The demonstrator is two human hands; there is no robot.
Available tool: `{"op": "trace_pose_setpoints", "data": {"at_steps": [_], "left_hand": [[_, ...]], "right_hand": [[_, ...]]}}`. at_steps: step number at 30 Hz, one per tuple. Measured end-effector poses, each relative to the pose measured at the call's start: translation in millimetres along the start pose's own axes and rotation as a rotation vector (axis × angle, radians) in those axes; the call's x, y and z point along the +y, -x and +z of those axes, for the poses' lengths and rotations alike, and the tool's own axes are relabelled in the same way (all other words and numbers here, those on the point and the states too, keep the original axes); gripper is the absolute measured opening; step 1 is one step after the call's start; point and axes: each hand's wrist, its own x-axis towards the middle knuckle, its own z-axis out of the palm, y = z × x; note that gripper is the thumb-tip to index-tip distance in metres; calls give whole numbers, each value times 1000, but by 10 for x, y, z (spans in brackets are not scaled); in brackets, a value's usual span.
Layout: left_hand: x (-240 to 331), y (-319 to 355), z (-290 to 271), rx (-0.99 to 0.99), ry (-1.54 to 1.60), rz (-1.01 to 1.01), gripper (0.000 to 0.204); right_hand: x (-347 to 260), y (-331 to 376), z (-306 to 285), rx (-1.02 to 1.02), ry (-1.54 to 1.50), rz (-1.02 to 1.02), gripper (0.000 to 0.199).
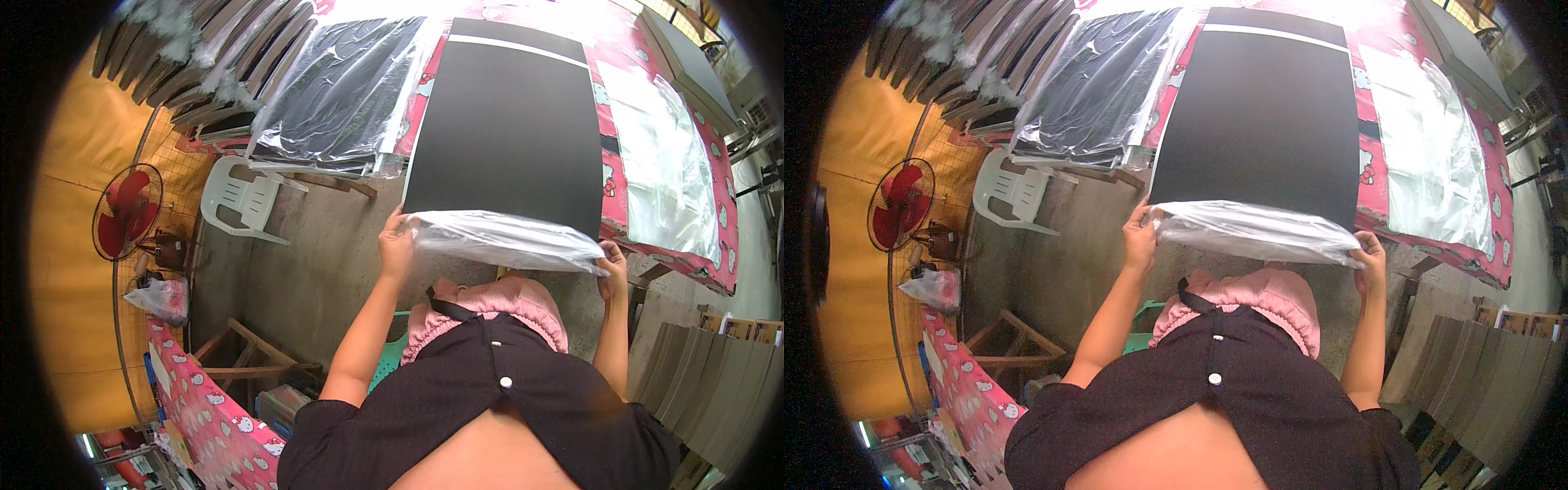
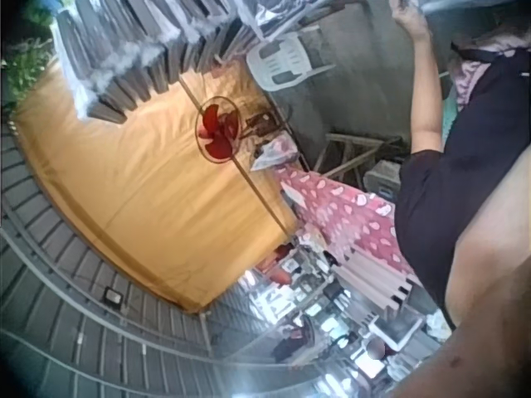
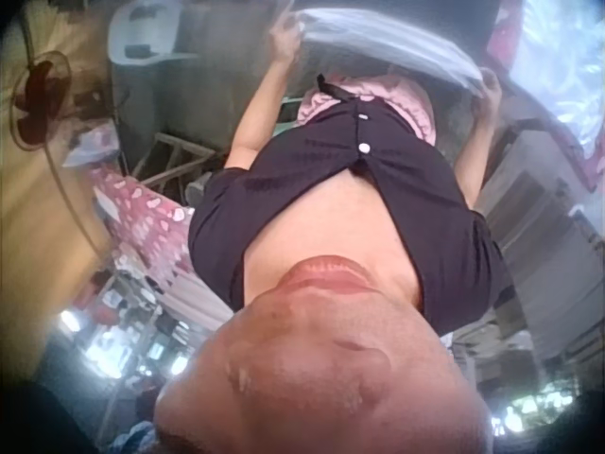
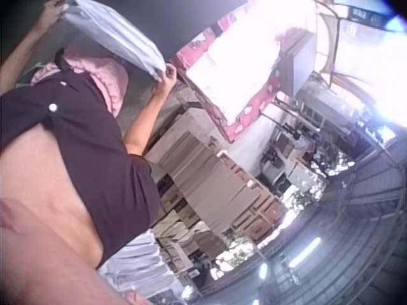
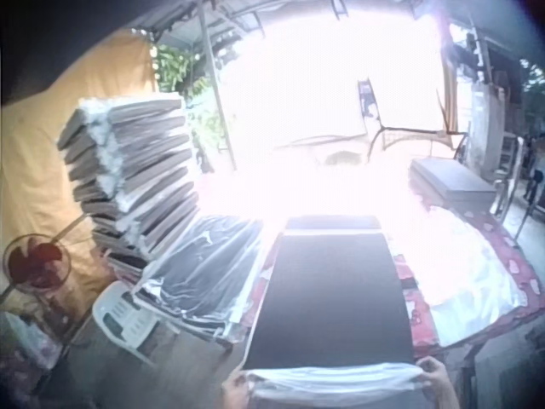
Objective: The person inserts rectangular boards into clear plastic bags by hand and folds the excess plastic over the edges of the boards.
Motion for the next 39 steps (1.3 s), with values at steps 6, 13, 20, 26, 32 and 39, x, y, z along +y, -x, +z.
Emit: {"op": "trace_pose_setpoints", "data": {"at_steps": [6,13,20,26,32,39], "left_hand": [[-92,-203,285,186,65,-244,14],[521,-950,617,-33,-24,-77,18],[497,-912,746,42,-53,72,14],[93,18,11,-101,205,-22,5],[-186,133,-10,204,-58,238,10],[-288,-140,-20,318,-21,113,11]], "right_hand": [[57,-183,145,138,200,76,16],[-833,-996,497,390,997,-244,20],[-1068,-1051,771,487,1426,-330,24],[-165,83,88,140,414,67,15],[228,68,33,152,223,-2,22],[290,40,-73,104,76,12,40]]}}
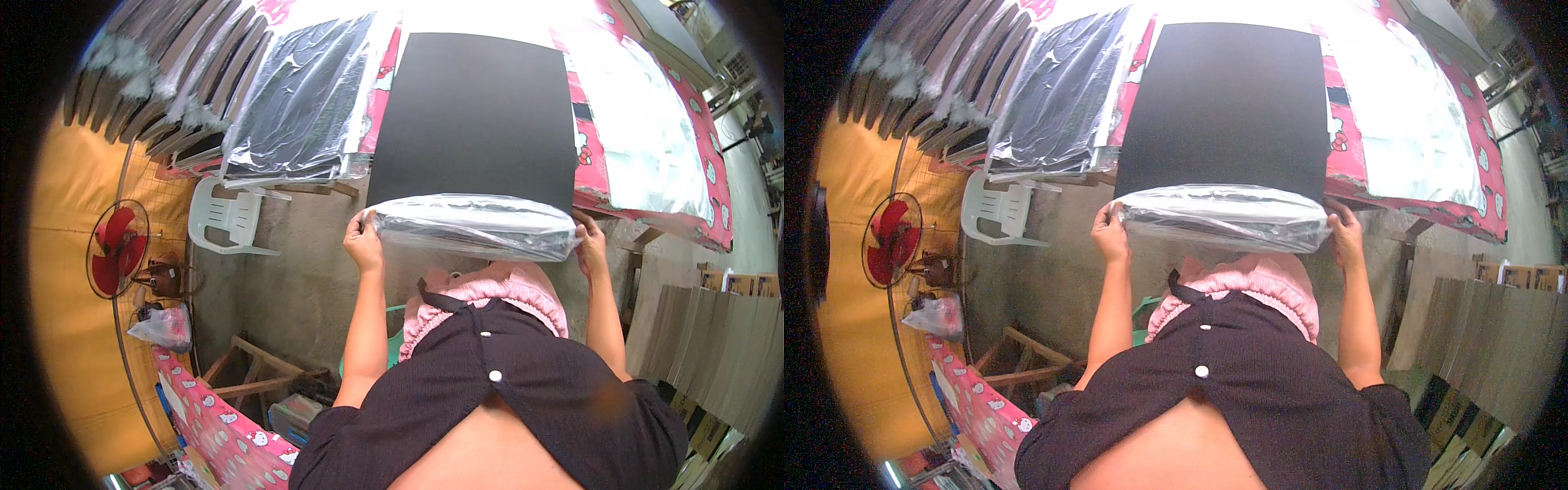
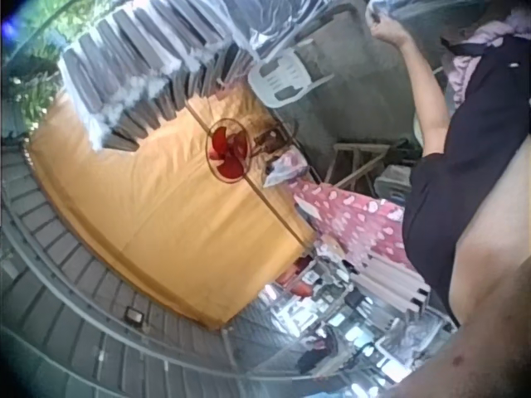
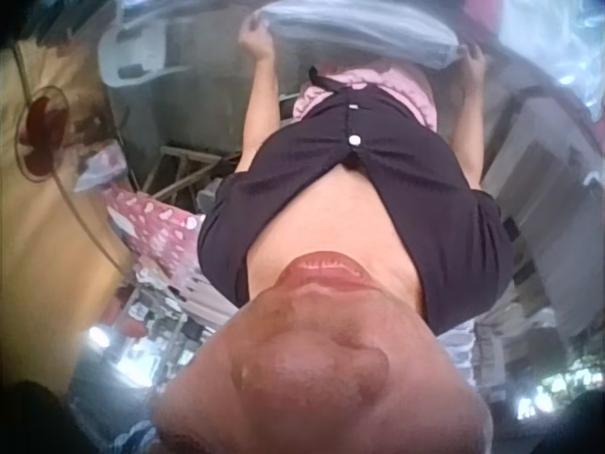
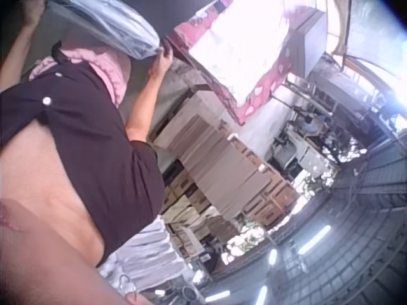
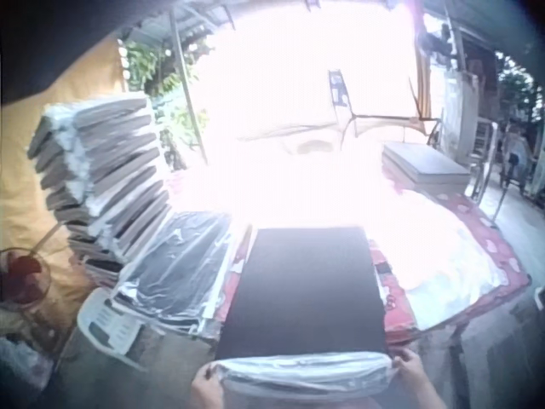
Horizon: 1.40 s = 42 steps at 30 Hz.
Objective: The person inserts rectangular boards into clear plastic bags by hand and folds the excess plastic over the edges of the boards.
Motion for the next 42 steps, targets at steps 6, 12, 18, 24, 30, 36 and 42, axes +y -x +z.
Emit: {"op": "trace_pose_setpoints", "data": {"at_steps": [6,12,18,24,30,36,42], "left_hand": [[355,-353,-267,-489,455,-275,12],[988,-810,-205,-702,718,-236,20],[1753,-1442,590,-559,759,-20,27],[4003,-1854,1210,-307,605,417,29],[3960,-2510,1559,-309,278,439,46],[3317,-2439,2069,-195,349,469,41],[3665,-2537,2259,-322,518,559,41]], "right_hand": [[-254,230,397,103,1044,-979,57],[-1344,-110,901,-17,810,-1271,32],[-2205,-936,1134,39,452,-877,18],[-4270,-1073,1894,27,280,-1272,20],[-4500,-2362,1784,-67,394,-1088,26],[-3936,-2806,1404,-115,655,-838,36],[-4550,-2582,1694,-309,276,-886,38]]}}
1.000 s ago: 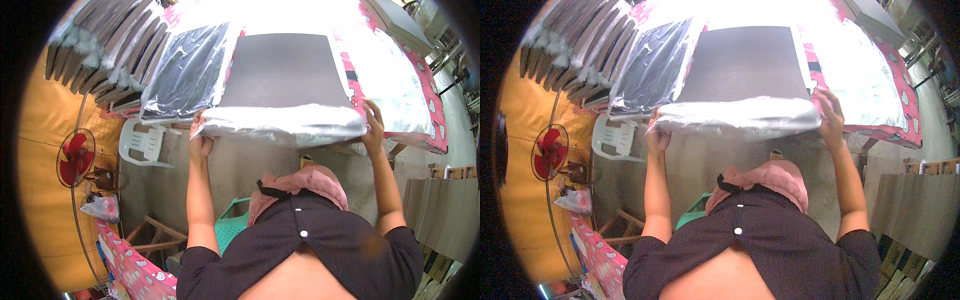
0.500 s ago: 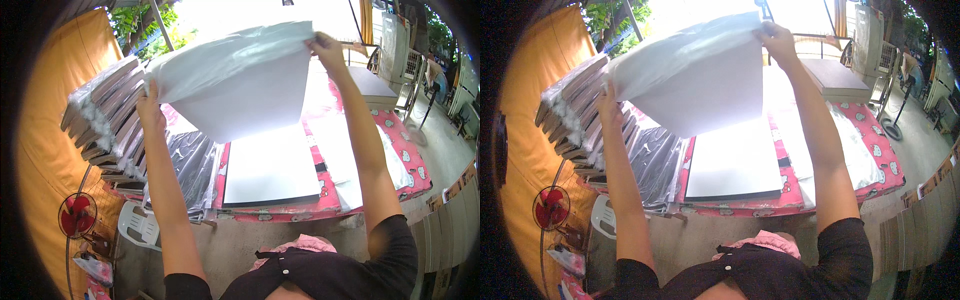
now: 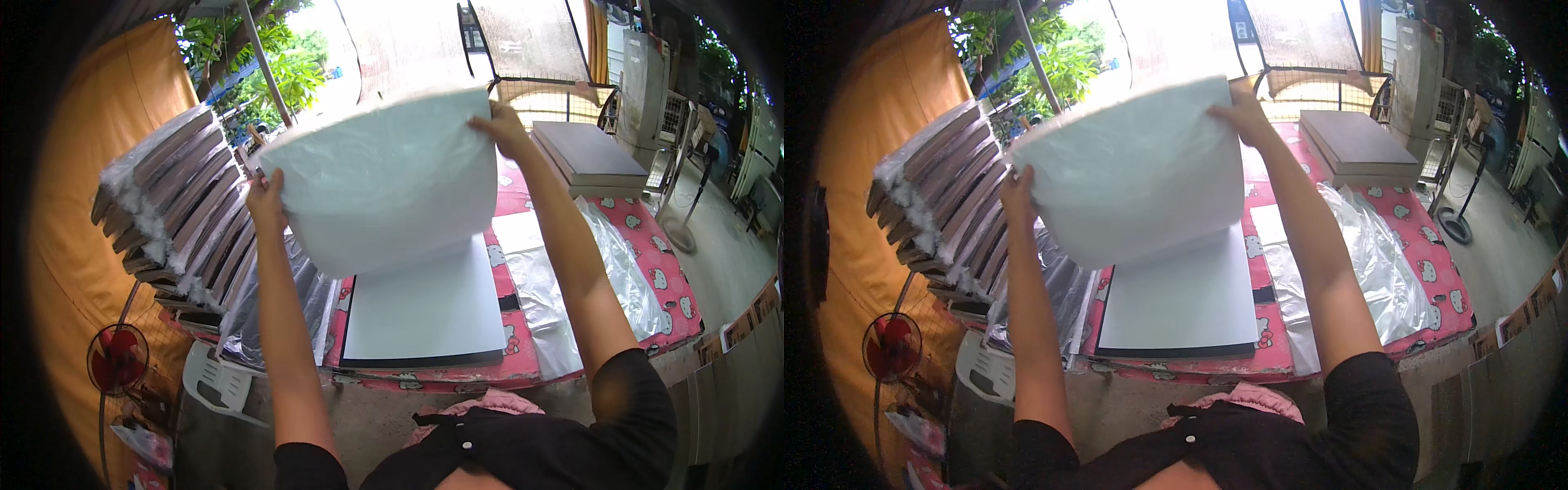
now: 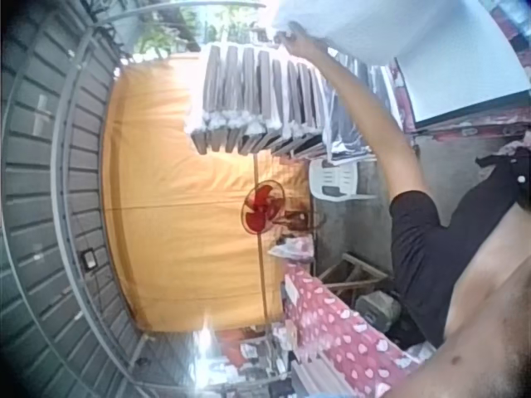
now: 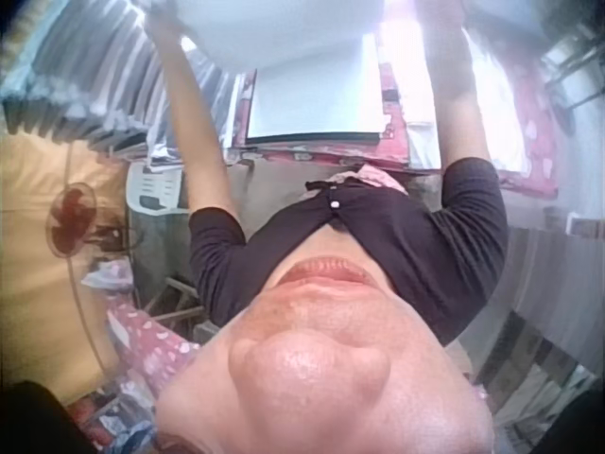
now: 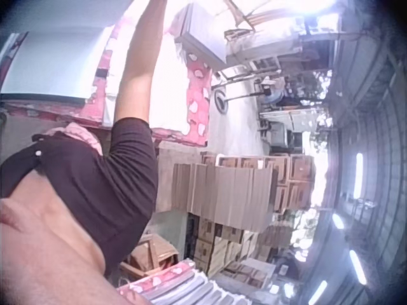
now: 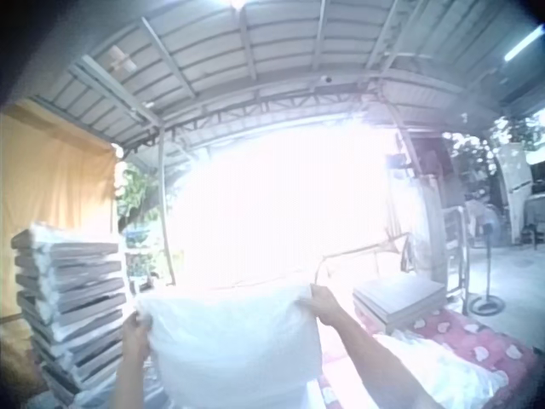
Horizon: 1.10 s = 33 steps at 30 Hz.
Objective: The person inserts rectangular boards into clear plastic bags by hand and folds the excess plastic over the edges of the boards.
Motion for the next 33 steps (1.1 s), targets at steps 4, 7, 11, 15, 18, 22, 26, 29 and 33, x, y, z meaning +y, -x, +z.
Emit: {"op": "trace_pose_setpoints", "data": {"at_steps": [4,7,11,15,18,22,26,29,33], "left_hand": [[677,-61,503,89,69,246,28],[938,-177,590,96,-17,482,29],[358,-426,345,138,-514,358,40],[-377,-26,411,-13,-131,72,59],[-537,307,-41,-117,-229,-60,55],[-774,652,-314,-178,-221,-271,53],[-758,761,78,-299,-137,29,61],[-717,620,146,-167,-250,58,67],[-175,581,332,-34,-350,130,64]], "right_hand": [[-451,-327,-154,107,25,-372,28],[-666,-460,-54,122,73,-408,32],[-186,-582,-23,120,185,-210,42],[714,-280,-262,3,81,-72,50],[974,142,-78,-42,-124,49,48],[1339,388,-273,-221,-170,152,61],[1312,203,-193,-114,-19,-19,72],[1258,17,-90,-68,68,161,69],[604,39,-73,96,10,67,69]]}}
